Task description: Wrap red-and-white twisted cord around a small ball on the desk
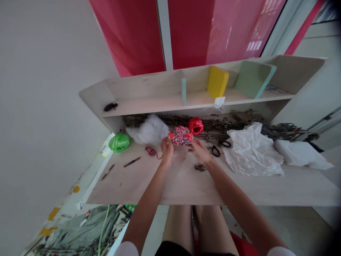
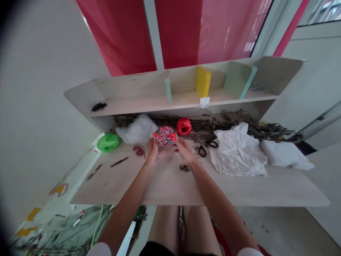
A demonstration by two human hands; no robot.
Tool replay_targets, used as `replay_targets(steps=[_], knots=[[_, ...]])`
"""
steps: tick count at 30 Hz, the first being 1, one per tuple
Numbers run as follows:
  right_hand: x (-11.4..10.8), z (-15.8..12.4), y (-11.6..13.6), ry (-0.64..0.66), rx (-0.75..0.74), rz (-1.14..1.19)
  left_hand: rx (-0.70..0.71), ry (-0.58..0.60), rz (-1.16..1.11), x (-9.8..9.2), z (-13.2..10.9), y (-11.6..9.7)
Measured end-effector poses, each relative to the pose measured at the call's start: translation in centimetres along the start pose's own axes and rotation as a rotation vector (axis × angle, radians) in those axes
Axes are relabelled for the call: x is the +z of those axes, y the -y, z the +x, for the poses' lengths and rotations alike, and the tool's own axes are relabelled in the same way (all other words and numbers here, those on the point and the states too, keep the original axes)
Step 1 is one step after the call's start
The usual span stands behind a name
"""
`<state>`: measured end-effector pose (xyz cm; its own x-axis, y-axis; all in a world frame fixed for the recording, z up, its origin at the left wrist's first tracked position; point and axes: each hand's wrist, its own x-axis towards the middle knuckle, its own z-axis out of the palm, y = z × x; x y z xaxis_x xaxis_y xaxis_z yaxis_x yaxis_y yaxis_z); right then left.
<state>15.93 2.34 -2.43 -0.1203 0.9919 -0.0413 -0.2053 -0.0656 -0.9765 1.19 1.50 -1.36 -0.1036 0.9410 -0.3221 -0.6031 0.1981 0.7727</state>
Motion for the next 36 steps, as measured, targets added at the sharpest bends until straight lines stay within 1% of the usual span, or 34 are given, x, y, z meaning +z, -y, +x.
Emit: replay_targets(steps=[2, 4, 5, 6, 7, 8, 10, 12, 14, 17, 19, 21, 27, 31, 33, 36], knots=[[-0.1, 0.0, 0.1, 0.008, 0.008, 0.022, 0.129, -0.093, 0.042, 0.2, -0.3, -0.3], [-0.1, -0.1, 0.2, 0.015, 0.012, 0.048, 0.286, -0.183, 0.11, 0.4, -0.5, -0.7], [-0.1, -0.1, 0.2, 0.023, 0.011, 0.051, 0.361, -0.206, 0.141, 0.5, -0.6, -0.8], [-0.1, -0.2, 0.2, 0.032, 0.006, 0.045, 0.413, -0.205, 0.159, 0.5, -0.7, -1.0], [-0.1, -0.2, 0.2, 0.04, 0.0, 0.035, 0.434, -0.182, 0.162, 0.6, -0.8, -1.0], [-0.1, -0.2, 0.2, 0.045, -0.005, 0.024, 0.432, -0.153, 0.155, 0.6, -0.8, -1.0], [-0.2, -0.2, 0.2, 0.044, -0.008, 0.017, 0.372, -0.104, 0.138, 0.6, -0.8, -1.0], [-0.2, -0.2, 0.2, 0.031, -0.009, 0.03, 0.283, -0.091, 0.123, 0.6, -0.7, -0.8], [-0.1, -0.3, 0.4, 0.023, -0.009, 0.044, 0.228, -0.092, 0.095, 0.5, -0.6, -0.6], [0.2, -0.5, 0.6, 0.028, -0.002, 0.055, 0.234, -0.062, 0.057, 0.7, -0.6, -0.4], [0.4, -0.7, 0.6, 0.048, 0.006, 0.06, 0.258, -0.042, 0.054, 0.8, -0.7, -0.4], [0.6, -0.8, 0.6, 0.075, 0.011, 0.065, 0.249, -0.021, 0.053, 1.0, -0.8, -0.3], [0.7, -1.0, 0.7, 0.098, 0.002, 0.002, 0.123, 0.09, -0.045, 1.1, -1.1, -0.6], [0.8, -1.4, 1.1, 0.083, 0.002, -0.033, 0.058, 0.154, -0.07, 1.0, -1.5, -1.0], [0.9, -1.5, 1.3, 0.099, 0.033, -0.071, 0.011, 0.168, -0.075, 0.9, -1.7, -1.2], [1.0, -1.5, 1.2, 0.174, 0.06, -0.178, -0.066, 0.158, -0.092, 0.8, -1.8, -1.5]])
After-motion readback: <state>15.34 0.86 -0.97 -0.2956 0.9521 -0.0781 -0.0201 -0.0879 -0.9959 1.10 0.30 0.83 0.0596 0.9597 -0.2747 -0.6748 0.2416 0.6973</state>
